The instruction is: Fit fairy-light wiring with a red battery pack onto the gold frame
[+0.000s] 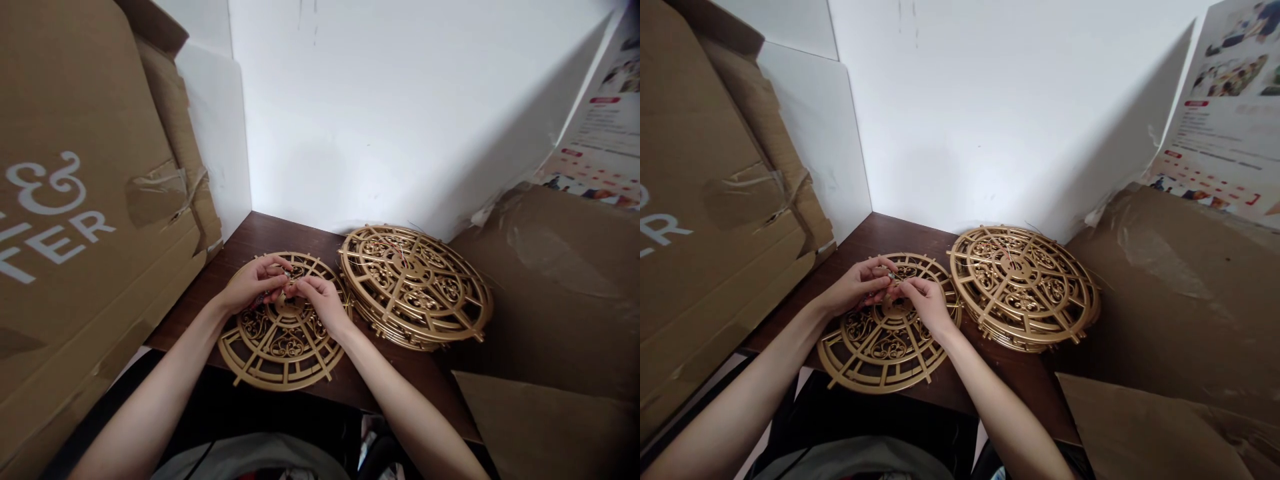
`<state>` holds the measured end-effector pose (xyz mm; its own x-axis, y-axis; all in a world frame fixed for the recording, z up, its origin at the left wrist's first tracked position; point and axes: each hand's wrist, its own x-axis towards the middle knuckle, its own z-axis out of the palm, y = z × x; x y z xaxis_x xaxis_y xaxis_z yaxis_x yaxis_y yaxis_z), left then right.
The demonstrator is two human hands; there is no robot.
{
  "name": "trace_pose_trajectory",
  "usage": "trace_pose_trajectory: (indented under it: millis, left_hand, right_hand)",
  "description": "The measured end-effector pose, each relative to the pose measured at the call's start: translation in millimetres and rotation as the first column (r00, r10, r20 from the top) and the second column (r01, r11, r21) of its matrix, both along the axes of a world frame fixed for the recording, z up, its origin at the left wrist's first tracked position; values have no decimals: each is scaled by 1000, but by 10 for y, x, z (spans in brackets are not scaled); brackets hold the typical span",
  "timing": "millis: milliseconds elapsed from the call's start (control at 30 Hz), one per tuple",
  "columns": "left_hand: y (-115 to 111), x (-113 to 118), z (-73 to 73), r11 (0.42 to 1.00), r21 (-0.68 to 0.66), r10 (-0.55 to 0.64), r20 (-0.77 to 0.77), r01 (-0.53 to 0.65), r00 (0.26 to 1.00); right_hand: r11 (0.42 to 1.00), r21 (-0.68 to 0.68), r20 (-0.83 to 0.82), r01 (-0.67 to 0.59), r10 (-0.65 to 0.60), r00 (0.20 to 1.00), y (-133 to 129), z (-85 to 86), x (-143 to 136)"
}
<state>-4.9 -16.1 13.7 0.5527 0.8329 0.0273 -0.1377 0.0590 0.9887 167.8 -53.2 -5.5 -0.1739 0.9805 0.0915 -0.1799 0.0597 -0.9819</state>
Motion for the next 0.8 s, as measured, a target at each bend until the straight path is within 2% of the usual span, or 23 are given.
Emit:
trace_pose_trajectory:
  millis: [500,800]
  left_hand:
    - [-12,0,9,1000,11,11,-19,-11,1000]
    - [5,3,-19,1000,22,4,29,-5,1000]
  right_hand:
    - [999,38,22,-10,9,1000,1,-4,-10]
    - [998,56,87,-13,8,996,6,-27,5]
